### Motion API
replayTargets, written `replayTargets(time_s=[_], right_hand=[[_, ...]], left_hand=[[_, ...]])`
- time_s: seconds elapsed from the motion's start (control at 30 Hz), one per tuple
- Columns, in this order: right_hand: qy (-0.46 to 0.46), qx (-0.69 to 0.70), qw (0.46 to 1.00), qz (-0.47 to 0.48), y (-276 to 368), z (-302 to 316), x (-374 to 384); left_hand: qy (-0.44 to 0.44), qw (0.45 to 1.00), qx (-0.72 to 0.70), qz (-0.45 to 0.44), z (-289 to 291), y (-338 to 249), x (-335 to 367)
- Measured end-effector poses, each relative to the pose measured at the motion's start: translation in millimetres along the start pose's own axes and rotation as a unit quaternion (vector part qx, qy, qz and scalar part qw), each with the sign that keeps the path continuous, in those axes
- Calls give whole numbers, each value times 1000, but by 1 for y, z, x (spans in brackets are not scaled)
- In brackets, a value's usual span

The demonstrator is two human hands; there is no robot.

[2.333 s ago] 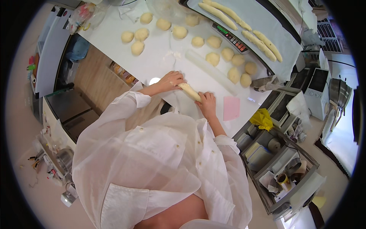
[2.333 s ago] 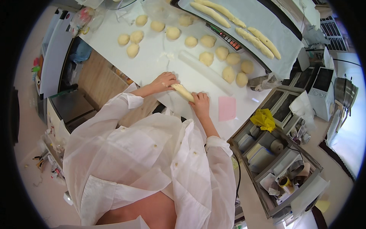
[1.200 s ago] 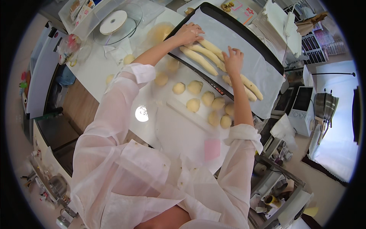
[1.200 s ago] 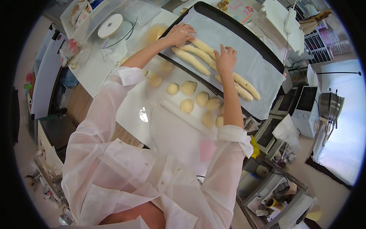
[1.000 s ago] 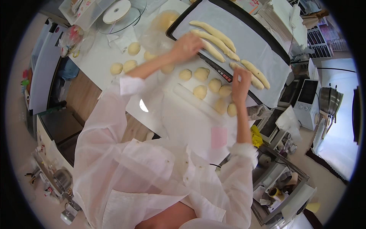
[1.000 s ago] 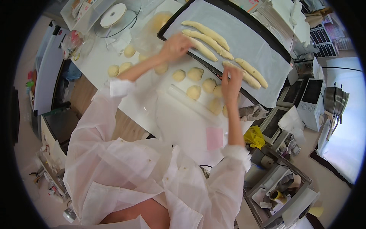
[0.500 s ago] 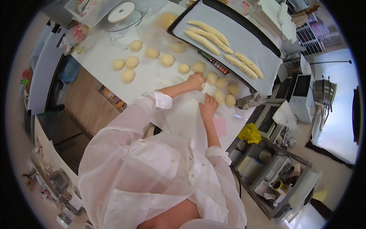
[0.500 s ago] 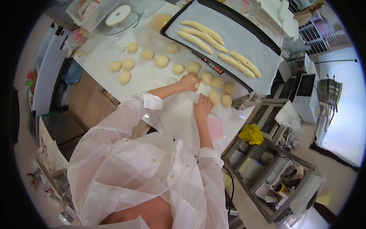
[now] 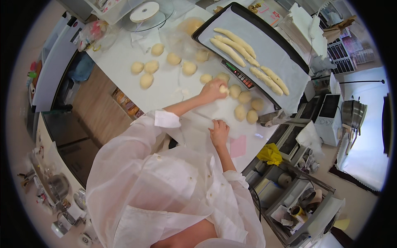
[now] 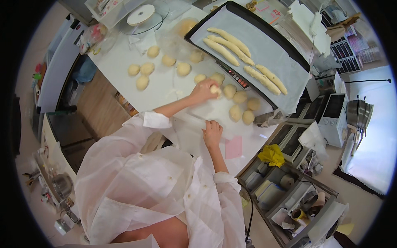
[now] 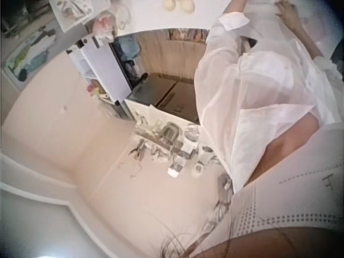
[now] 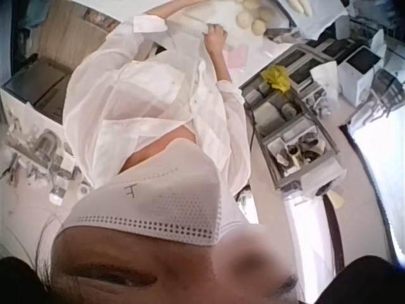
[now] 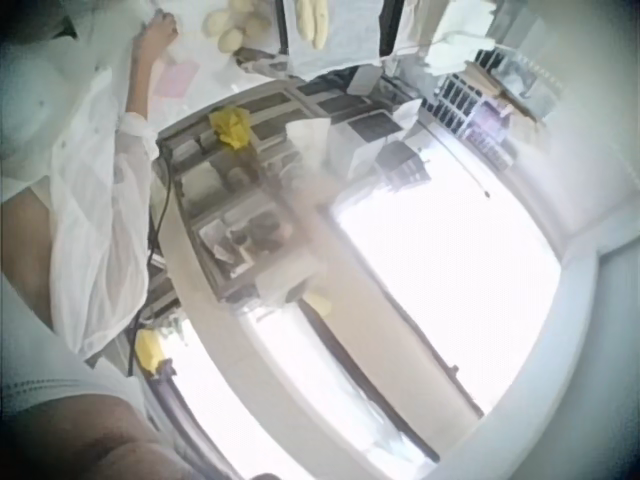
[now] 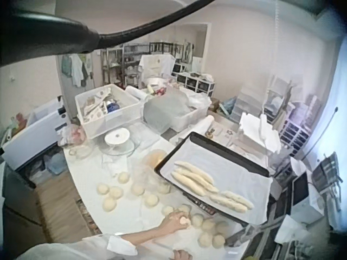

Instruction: The person prepares filled bread rolls by flattening dough balls, sprinkling a dark filling, and rolling them into long shapes. The finished rolls are placed on a baking tray lined with parchment paper. The process is repeated for multiple dough balls.

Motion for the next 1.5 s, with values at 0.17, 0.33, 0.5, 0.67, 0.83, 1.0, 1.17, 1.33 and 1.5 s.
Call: replayTargets(time_s=[0.17, 0.33, 0.5, 0.67, 0.83, 1.0, 1.17, 1.33, 1.5], right_hand=[[22, 53, 998, 19, 25, -14, -6], [43, 62, 997, 27, 25, -22, -11], [29, 50, 998, 8, 15, -13, -20], [35, 47, 998, 19, -2, -13, -10], [9, -98, 989, 110, -44, -12, 33], [-70, -154, 980, 107, -36, 49, 89], [-70, 28, 997, -34, -29, 55, 61], [-101, 164, 977, -91, -21, 31, -1], [-9, 69, 995, -72, 23, 26, -24]], left_hand=[[149, 983, -69, 81, 5, -28, 36], [-42, 961, 266, -56, 30, 29, 32], [-17, 986, 164, -17, 37, 74, 37], [24, 987, 159, 9, 58, 41, -15], [-59, 996, 50, 52, 81, 23, -82], [-84, 990, -46, 104, 92, 25, -139], [1, 996, 8, 89, 20, 65, -175], [-23, 994, 35, 99, -12, 52, -182], [-196, 978, 67, -19, 23, 80, -216]])
Point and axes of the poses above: each hand's wrist, its own x-axis towards the middle knuckle, its own z-axis out of the back of the hand, y = z × x, the point moved 2 cm from there along x, towards the middle knuckle, and after that the axes turned 8 degrees about z, right-handed, at the moved point
